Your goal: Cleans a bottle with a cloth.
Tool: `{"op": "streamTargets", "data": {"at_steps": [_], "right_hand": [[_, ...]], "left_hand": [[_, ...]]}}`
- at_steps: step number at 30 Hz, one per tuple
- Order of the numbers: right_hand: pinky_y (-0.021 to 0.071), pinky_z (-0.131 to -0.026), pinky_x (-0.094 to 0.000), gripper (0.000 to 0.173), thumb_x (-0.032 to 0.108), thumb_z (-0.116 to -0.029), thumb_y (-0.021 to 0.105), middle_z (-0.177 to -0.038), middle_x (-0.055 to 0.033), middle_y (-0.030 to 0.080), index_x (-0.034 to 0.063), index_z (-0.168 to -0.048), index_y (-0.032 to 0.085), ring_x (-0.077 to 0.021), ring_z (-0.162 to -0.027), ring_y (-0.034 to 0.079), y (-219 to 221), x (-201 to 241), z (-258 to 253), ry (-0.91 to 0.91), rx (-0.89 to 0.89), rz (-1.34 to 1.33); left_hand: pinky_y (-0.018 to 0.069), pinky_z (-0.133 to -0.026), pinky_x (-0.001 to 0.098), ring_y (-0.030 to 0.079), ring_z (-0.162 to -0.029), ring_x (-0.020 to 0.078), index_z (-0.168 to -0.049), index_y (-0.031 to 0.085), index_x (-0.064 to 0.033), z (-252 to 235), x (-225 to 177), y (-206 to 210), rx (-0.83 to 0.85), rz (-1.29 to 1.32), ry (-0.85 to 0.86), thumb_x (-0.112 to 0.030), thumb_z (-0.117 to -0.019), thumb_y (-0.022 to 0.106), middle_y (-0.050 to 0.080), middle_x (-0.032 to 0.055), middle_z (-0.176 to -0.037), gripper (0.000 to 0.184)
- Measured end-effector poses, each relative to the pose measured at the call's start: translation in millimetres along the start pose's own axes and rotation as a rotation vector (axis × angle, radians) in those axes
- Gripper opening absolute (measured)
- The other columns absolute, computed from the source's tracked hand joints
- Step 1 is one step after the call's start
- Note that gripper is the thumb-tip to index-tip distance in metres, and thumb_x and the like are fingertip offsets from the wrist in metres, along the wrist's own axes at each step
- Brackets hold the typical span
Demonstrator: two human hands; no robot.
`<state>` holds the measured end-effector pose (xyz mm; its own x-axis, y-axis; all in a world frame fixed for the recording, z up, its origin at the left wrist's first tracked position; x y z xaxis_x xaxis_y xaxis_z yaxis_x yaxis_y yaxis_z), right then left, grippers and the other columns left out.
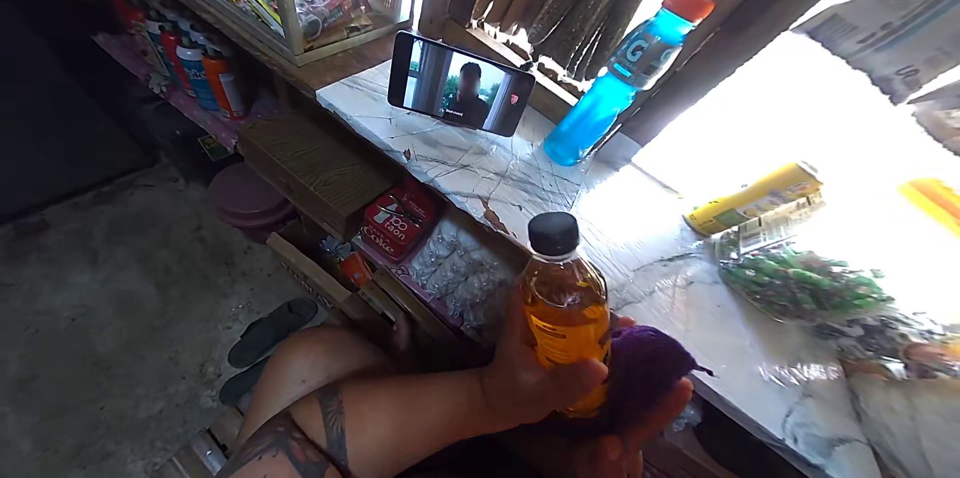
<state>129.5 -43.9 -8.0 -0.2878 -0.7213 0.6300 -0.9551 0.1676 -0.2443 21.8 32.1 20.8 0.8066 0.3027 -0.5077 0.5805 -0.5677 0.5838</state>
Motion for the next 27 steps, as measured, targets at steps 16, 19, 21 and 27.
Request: {"op": "streamTargets", "data": {"at_steps": [16, 19, 21, 27], "right_hand": [[0.0233, -0.124, -0.0264, 0.07, 0.057, -0.1049, 0.041, -0.163, 0.0156, 0.031, 0.0434, -0.162, 0.002, 0.0032, -0.147, 0.03, 24, -6, 6, -0.074, 0.162, 0.239], [0.0265, -0.122, -0.0237, 0.067, 0.055, -0.1056, 0.041, -0.159, 0.015, 0.037, 0.0414, -0.162, 0.007, 0.0046, -0.144, 0.034, 22, -6, 13, -0.076, 0.156, 0.245], [0.0282, -0.121, -0.0248, 0.061, 0.054, -0.1055, 0.042, -0.156, 0.0129, 0.042, 0.0362, -0.16, 0.021, 0.0035, -0.143, 0.036, 18, -3, 14, -0.062, 0.15, 0.242], [0.0403, -0.111, -0.0187, 0.054, 0.05, -0.1053, 0.047, -0.145, 0.0164, 0.052, 0.0305, -0.154, 0.036, 0.0072, -0.132, 0.048, 8, 11, 5, 0.008, 0.134, 0.074]], "left_hand": [[0.0604, -0.086, 0.0371, 0.069, -0.094, 0.0184, -0.137, 0.029, -0.0013, -14, 8, -25, -0.304, 0.345, -0.329, -0.056, -0.0863, 0.074, 0.063, 0.0099, -0.106, 0.087], [0.0615, -0.084, 0.0421, 0.07, -0.094, 0.0214, -0.136, 0.03, -0.002, -11, 13, -22, -0.298, 0.388, -0.334, -0.056, -0.0844, 0.076, 0.063, 0.0104, -0.105, 0.088], [0.0606, -0.088, 0.0432, 0.069, -0.098, 0.0216, -0.134, 0.033, -0.0009, -7, 12, -19, -0.25, 0.366, -0.298, -0.057, -0.0878, 0.072, 0.063, 0.0099, -0.107, 0.083], [0.0541, -0.099, 0.0256, 0.064, -0.113, 0.0011, -0.144, 0.036, -0.0122, 5, 0, -3, -0.019, 0.12, -0.09, -0.046, -0.0995, 0.06, 0.067, -0.0078, -0.122, 0.061]]}}
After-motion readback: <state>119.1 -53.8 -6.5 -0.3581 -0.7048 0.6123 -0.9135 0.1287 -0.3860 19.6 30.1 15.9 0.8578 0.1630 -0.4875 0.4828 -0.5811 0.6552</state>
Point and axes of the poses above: each hand's wrist, its own z-axis away from the middle knuckle, its own y-axis out of the palm, x = y × z, the point moved 5 cm from there along -z, towards the middle knuckle
